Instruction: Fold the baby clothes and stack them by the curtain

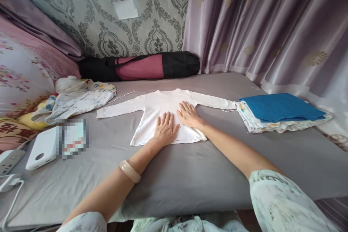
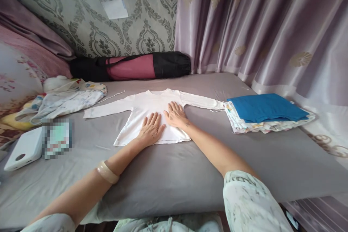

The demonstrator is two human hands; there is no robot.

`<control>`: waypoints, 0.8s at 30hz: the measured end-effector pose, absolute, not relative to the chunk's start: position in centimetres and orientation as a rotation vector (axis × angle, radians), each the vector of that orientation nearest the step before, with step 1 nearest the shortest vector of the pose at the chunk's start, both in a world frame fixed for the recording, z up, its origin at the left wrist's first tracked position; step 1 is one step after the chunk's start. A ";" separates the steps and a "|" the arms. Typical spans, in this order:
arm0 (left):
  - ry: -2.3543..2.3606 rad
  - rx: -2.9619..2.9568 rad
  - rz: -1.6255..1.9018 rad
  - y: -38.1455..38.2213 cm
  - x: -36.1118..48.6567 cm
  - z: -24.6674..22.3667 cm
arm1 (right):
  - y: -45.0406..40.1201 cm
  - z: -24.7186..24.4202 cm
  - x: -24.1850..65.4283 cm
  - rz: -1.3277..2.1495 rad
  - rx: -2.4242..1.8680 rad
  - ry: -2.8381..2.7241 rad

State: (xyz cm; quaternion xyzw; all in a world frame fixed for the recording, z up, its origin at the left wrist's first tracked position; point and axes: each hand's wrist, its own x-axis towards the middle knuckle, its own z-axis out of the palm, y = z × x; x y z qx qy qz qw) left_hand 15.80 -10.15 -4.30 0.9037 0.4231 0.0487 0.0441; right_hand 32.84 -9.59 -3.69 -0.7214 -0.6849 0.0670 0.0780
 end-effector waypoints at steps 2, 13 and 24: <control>1.286 2.775 0.159 -10.3 15.8 -4.1 | -9.4 -3.6 33.6 0.149 -2.229 -1.999; 1.063 2.808 0.103 -11.0 13.9 -3.5 | -13.6 -3.3 33.7 0.126 -2.076 -2.207; 0.785 2.805 -0.028 -14.4 10.5 -1.9 | -20.7 -1.6 33.1 0.312 -1.881 -2.413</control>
